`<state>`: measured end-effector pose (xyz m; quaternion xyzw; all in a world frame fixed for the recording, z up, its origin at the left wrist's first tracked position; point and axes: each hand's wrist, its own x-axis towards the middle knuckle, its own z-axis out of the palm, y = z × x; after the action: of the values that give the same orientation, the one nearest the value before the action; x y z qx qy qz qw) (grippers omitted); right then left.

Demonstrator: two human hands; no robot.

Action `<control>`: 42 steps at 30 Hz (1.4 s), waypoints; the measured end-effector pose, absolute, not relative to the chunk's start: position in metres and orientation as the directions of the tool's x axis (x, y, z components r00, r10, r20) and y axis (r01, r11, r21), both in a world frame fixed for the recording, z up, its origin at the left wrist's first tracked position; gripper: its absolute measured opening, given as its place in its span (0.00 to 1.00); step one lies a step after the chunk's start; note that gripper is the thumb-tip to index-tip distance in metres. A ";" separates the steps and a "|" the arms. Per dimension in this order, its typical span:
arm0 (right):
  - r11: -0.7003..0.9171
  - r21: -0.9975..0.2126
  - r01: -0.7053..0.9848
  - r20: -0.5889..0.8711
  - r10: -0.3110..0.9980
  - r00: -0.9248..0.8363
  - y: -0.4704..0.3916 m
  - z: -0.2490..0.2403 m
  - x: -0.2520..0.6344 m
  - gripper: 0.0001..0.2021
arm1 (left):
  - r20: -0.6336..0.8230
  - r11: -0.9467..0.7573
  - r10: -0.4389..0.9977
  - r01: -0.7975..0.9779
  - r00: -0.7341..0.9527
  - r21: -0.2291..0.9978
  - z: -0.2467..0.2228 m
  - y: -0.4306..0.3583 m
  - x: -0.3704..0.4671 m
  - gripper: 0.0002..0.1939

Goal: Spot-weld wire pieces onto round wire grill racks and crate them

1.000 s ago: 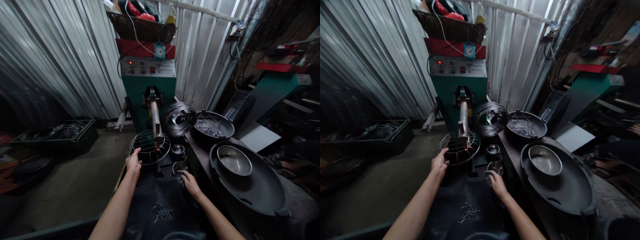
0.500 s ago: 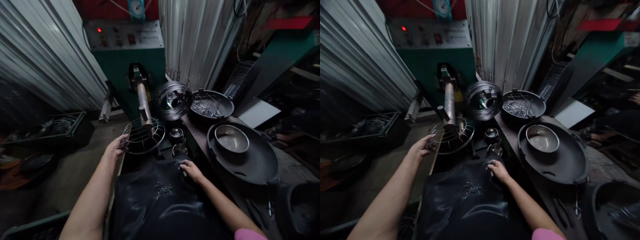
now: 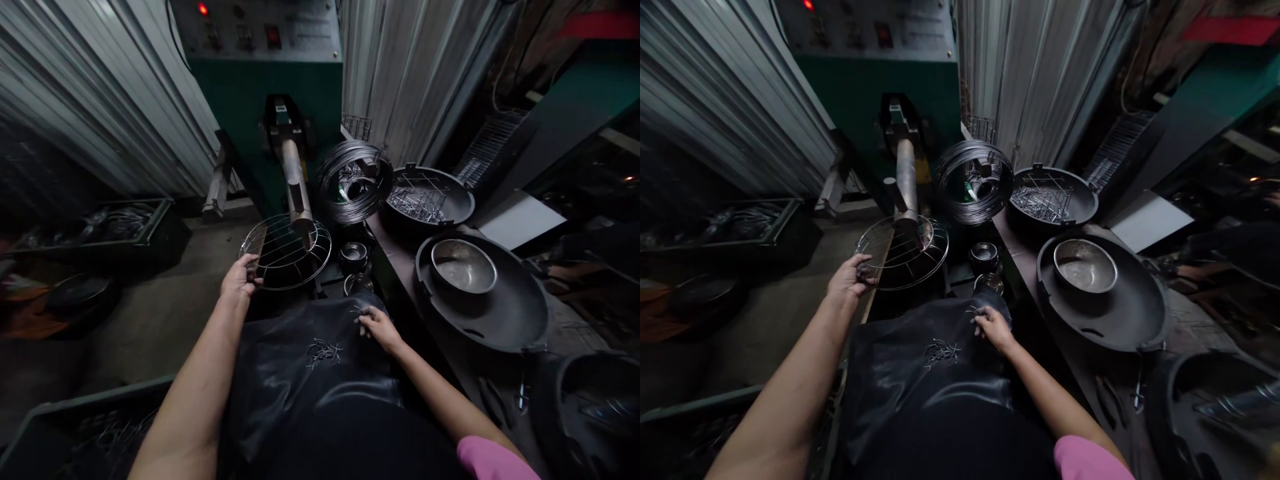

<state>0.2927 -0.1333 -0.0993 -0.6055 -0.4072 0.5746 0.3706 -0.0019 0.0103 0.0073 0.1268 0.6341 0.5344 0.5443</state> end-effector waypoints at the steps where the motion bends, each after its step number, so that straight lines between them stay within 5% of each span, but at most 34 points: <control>1: -0.371 -0.919 0.130 -0.371 0.928 0.028 -0.134 -0.101 0.295 0.04 | -0.546 0.386 0.743 -0.417 -0.387 0.822 0.008 0.009 -0.001 0.16; 7: -0.278 -0.875 0.395 -0.303 0.953 0.000 -0.139 -0.113 0.301 0.02 | -0.512 0.335 0.723 -0.414 -0.463 0.847 0.009 0.003 0.004 0.17; 15: -0.377 -0.919 0.119 -0.375 0.926 0.038 -0.129 -0.102 0.296 0.04 | -0.498 0.286 0.711 -0.443 -0.496 0.850 0.013 0.001 0.011 0.17; 20: -0.351 -0.931 0.104 -0.353 0.936 -0.004 -0.119 -0.088 0.291 0.07 | -0.499 0.283 0.710 -0.448 -0.497 0.848 0.015 0.000 0.015 0.16; 24: -0.362 -0.898 0.250 -0.385 0.922 -0.046 -0.121 -0.089 0.288 0.04 | -0.514 0.282 0.700 -0.469 -0.497 0.837 0.017 0.000 0.015 0.17; 30: -0.039 -0.849 0.528 -0.248 0.910 -0.331 -0.143 -0.097 0.268 0.02 | -0.505 0.269 0.712 -0.474 -0.488 0.838 0.015 0.001 0.014 0.16; 36: -0.425 -0.854 0.301 -0.497 0.836 -0.231 -0.137 -0.094 0.265 0.05 | -0.500 0.270 0.716 -0.467 -0.488 0.842 0.012 0.003 0.013 0.17; 42: -0.433 -0.901 0.005 -0.427 0.887 -0.178 -0.119 -0.082 0.285 0.14 | -0.488 0.244 0.718 -0.477 -0.496 0.844 0.013 0.000 0.013 0.18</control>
<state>0.2846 -0.1189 -0.0819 -0.5437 -0.4098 0.6488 0.3399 0.0128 -0.0004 0.0127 0.0975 0.6164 0.6068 0.4923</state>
